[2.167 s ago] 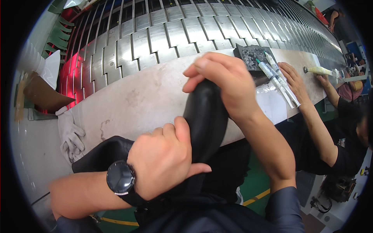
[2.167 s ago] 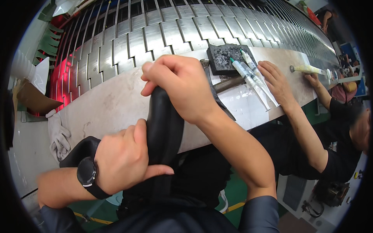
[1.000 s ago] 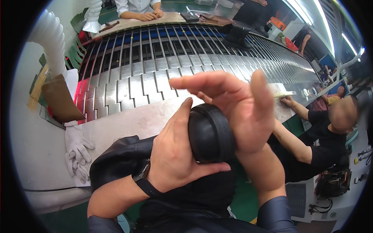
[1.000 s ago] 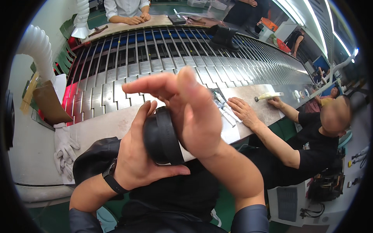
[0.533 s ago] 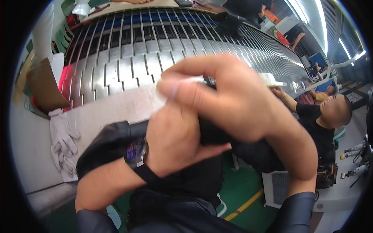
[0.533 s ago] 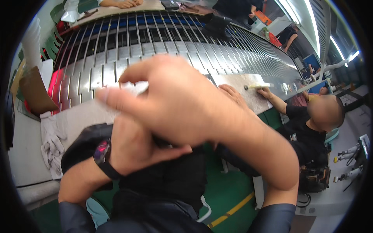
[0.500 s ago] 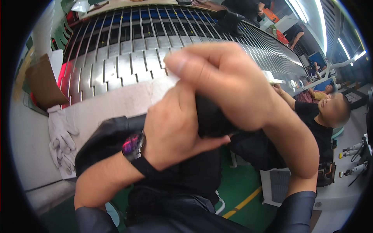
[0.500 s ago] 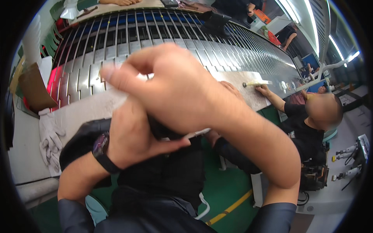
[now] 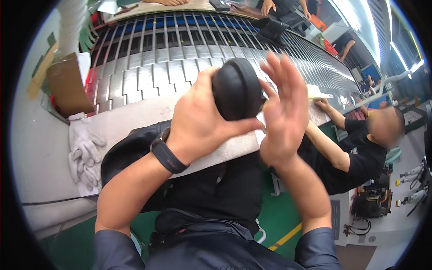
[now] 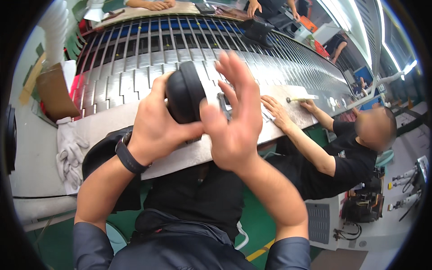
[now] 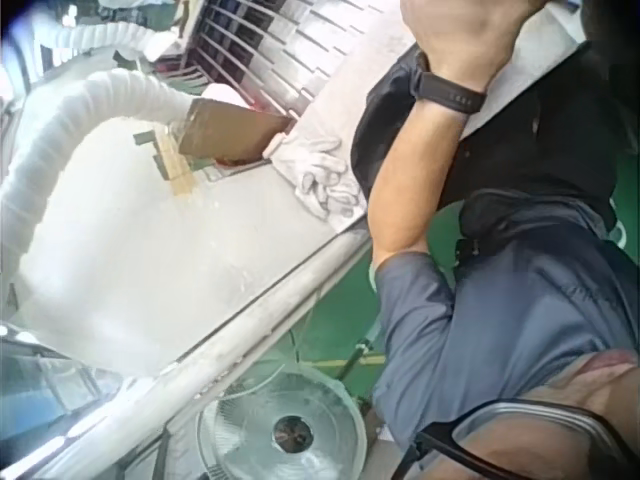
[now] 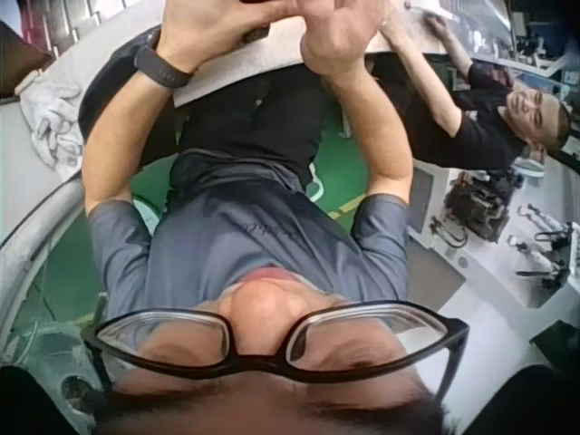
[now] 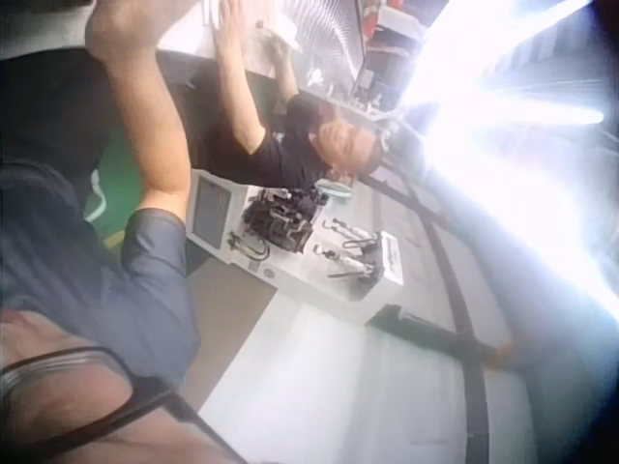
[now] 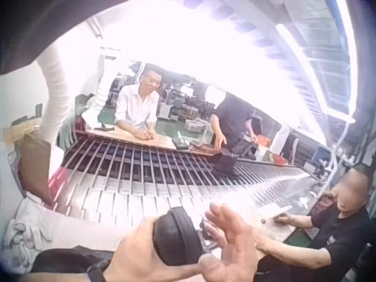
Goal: The person takes a boot upper and a sole, presses the sole onto the bottom of the boot upper by hand to attach them, and places the assembled boot onto the conveyor belt.
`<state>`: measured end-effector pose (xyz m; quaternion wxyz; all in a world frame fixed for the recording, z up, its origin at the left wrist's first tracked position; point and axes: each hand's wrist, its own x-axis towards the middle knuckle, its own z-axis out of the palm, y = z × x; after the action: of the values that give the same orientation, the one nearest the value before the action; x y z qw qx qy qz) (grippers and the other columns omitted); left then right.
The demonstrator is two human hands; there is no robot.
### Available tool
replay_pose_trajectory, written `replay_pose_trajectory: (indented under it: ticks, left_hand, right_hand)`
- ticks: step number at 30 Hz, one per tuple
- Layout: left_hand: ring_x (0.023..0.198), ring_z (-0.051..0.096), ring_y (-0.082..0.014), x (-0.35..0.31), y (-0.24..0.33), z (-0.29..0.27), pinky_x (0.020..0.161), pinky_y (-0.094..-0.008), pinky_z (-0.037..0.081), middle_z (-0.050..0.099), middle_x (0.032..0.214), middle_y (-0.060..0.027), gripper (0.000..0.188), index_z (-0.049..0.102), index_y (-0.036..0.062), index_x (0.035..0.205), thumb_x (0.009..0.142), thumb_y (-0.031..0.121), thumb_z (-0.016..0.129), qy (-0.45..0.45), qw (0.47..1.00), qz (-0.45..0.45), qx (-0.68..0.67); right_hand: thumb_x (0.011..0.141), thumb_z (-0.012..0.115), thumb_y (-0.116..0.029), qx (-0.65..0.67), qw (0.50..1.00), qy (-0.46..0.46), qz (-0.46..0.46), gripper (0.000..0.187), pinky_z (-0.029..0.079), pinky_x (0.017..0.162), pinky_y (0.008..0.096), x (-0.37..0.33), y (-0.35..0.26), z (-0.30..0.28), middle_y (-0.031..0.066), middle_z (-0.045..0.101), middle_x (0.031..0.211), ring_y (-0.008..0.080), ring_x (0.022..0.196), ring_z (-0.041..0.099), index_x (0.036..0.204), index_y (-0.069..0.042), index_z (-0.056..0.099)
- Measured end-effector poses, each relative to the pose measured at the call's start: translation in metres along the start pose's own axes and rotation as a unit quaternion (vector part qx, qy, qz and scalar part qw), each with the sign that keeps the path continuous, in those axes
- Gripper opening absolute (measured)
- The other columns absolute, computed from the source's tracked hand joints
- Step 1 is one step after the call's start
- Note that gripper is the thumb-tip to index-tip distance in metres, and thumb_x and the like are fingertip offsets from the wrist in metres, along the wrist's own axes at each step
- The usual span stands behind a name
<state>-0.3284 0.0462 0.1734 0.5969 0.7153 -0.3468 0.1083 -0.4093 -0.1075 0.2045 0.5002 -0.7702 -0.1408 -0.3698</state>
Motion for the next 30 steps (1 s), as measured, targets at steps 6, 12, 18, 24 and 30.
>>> replay_pose_trajectory:
  ticks: [6, 12, 18, 24, 30]
  left_hand:
    - [0.082, 0.071, -0.0104, 0.020, 0.036, -0.034, 0.076, -0.0277, 0.059, 0.077, 0.094, -0.0047, 0.038, 0.073, -0.0010, 0.103, 0.095, 0.033, 0.089, 0.001, 0.935, -0.132, -0.330]
    - [0.097, 0.070, -0.0139, 0.001, 0.055, -0.030, 0.085, -0.0316, 0.058, 0.074, 0.108, -0.0090, 0.058, 0.066, -0.0004, 0.127, 0.101, 0.051, 0.078, -0.037, 0.914, -0.258, -0.310]
    - [0.133, 0.062, -0.0209, -0.023, -0.038, -0.052, 0.112, -0.0399, 0.051, 0.066, 0.141, -0.0168, 0.084, 0.043, -0.0013, 0.161, 0.106, 0.059, 0.064, -0.184, 0.932, -0.230, -0.211]
    - [0.131, 0.064, -0.0259, -0.092, -0.054, -0.021, 0.111, -0.0393, 0.051, 0.068, 0.133, -0.0217, 0.110, 0.033, -0.0029, 0.166, 0.083, 0.030, 0.097, -0.214, 0.936, -0.239, -0.147]
    - [0.147, 0.056, -0.0348, -0.087, -0.073, -0.013, 0.122, -0.0424, 0.043, 0.052, 0.161, -0.0217, 0.124, 0.027, 0.0023, 0.171, 0.076, 0.033, 0.100, -0.235, 0.971, -0.043, -0.001]
  right_hand:
    - [0.079, 0.079, -0.020, -0.413, 0.888, -0.126, -0.160, 0.080, 0.021, 0.126, 0.0731, -0.135, 0.040, -0.002, 0.0302, 0.036, 0.169, 0.0552, 0.157, 0.031, 0.155, -0.017, 0.054]
    - [0.076, 0.076, -0.019, -0.406, 0.889, -0.021, -0.211, 0.091, 0.029, 0.121, 0.0728, -0.140, 0.060, -0.023, 0.0342, 0.034, 0.169, 0.0601, 0.153, 0.035, 0.163, -0.017, 0.048]
    - [0.101, 0.072, -0.029, 0.056, 0.971, -0.016, 0.231, 0.078, 0.039, 0.123, 0.0550, -0.238, 0.024, -0.039, 0.0337, 0.043, 0.164, 0.0507, 0.151, 0.045, 0.164, 0.004, 0.040]
    - [0.105, 0.071, -0.024, 0.417, 0.724, 0.142, 0.531, 0.074, 0.039, 0.125, 0.0507, -0.321, 0.018, -0.009, 0.0315, 0.047, 0.163, 0.0454, 0.150, 0.048, 0.165, 0.003, 0.039]
    - [0.100, 0.075, -0.016, 0.127, 0.916, -0.064, 0.376, 0.073, 0.045, 0.121, 0.0567, -0.377, 0.041, -0.017, 0.0364, 0.050, 0.159, 0.0556, 0.146, 0.051, 0.162, 0.004, 0.042]
